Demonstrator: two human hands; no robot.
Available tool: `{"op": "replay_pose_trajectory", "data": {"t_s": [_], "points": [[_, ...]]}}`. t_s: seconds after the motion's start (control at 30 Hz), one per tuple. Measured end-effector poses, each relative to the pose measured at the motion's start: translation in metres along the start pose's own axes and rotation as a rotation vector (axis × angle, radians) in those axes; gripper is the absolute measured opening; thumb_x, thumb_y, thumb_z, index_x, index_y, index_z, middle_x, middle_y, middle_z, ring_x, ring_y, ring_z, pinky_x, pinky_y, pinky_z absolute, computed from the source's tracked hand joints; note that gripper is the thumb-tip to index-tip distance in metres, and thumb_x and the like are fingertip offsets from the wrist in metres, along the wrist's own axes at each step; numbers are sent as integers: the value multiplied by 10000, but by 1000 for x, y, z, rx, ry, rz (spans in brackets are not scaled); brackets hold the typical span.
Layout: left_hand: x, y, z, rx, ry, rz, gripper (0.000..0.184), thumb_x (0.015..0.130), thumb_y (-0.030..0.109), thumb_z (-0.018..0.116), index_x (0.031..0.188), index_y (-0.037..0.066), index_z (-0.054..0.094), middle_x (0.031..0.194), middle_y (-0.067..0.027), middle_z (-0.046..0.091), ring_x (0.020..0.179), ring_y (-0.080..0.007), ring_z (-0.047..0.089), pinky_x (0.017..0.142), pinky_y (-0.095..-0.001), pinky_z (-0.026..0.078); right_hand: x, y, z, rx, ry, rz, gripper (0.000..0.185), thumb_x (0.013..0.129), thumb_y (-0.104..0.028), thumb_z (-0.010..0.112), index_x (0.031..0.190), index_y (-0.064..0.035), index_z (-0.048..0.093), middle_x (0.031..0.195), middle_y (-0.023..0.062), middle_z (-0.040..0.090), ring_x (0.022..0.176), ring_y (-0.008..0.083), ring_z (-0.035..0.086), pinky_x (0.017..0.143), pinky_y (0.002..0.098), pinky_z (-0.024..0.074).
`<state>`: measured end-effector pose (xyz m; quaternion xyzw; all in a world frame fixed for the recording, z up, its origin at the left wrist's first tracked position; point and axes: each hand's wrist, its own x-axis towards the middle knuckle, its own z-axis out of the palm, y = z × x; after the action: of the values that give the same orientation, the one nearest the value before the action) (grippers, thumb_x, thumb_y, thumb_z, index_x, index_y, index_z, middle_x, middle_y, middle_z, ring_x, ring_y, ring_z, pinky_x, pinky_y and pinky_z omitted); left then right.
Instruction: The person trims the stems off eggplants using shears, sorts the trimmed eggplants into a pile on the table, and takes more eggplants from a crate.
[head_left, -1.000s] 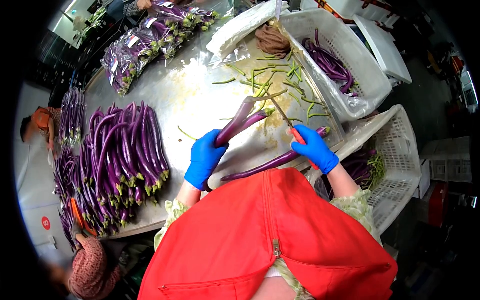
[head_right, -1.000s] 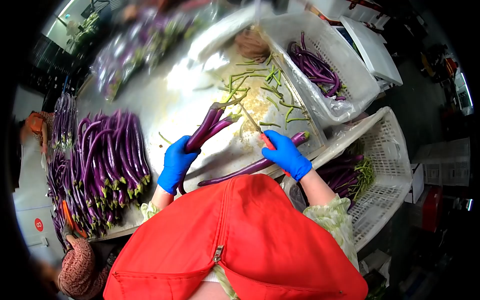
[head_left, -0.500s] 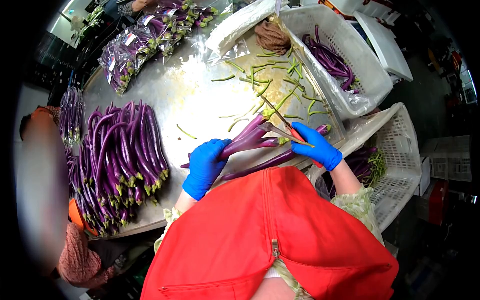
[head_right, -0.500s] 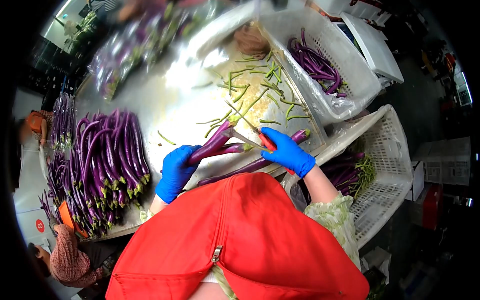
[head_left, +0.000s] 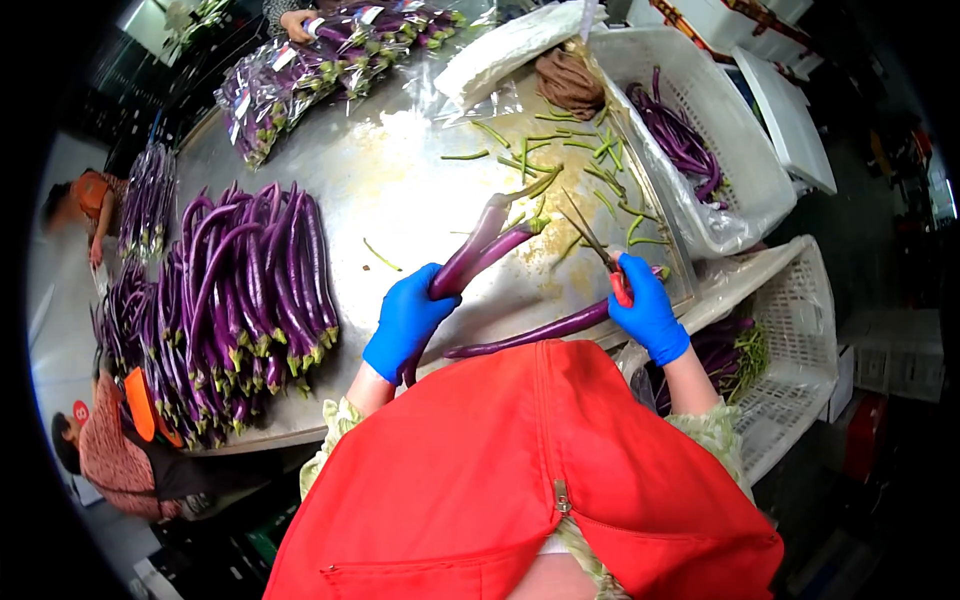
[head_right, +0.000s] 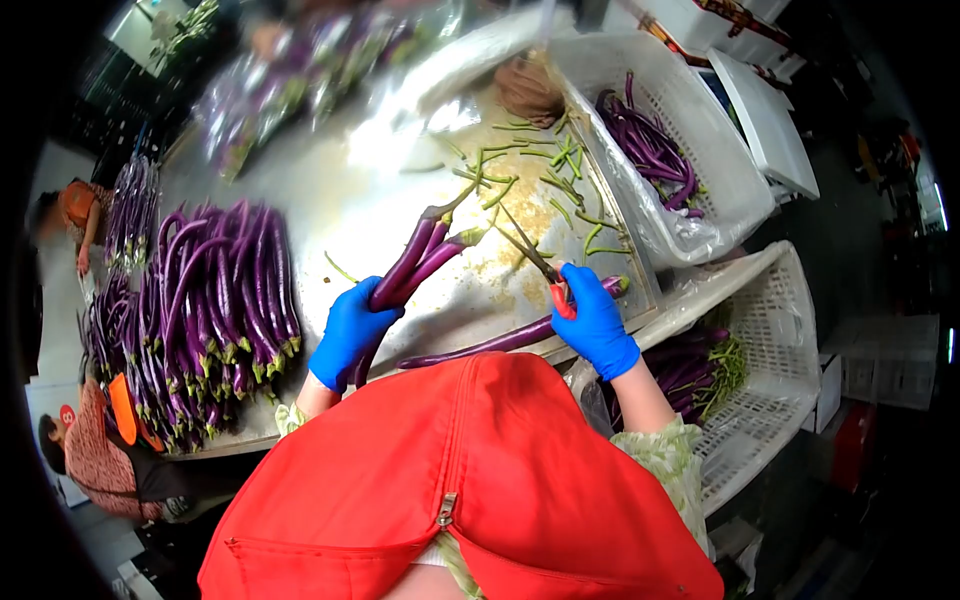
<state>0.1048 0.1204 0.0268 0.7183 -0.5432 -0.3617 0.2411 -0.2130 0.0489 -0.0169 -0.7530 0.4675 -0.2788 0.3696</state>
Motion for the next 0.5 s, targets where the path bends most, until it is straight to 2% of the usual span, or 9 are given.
{"op": "replay_pose_trajectory", "data": {"t_s": [0.03,0.07,0.17,0.5], "points": [[1,-1,-1,23,-3,3,262,731,190,644,967,81,607,826,-146,624,752,-305,606,681,-357,471,0,-5,-2,-39,19,-21,475,704,-19,606,1163,-8,483,976,135,538,802,257,566,736,325,450],[3,-1,-2,47,-11,8,266,730,192,645,968,81,606,827,-147,625,756,-304,605,683,-358,470,-1,-8,-3,-71,-25,45,549,663,49,560,1200,-32,481,1029,106,519,923,207,541,760,291,446],[4,-3,2,74,-56,37,276,725,201,649,970,85,602,825,-146,625,756,-304,605,680,-360,470,9,-19,1,-205,81,-243,462,673,12,583,1126,1,494,953,164,530,849,316,553,734,370,445],[-1,-3,10,83,-128,82,260,726,207,652,957,97,603,804,-141,623,737,-308,604,656,-365,470,24,-22,13,-189,59,-269,444,680,-38,582,1113,11,498,889,184,511,795,354,522,683,398,427]]}}
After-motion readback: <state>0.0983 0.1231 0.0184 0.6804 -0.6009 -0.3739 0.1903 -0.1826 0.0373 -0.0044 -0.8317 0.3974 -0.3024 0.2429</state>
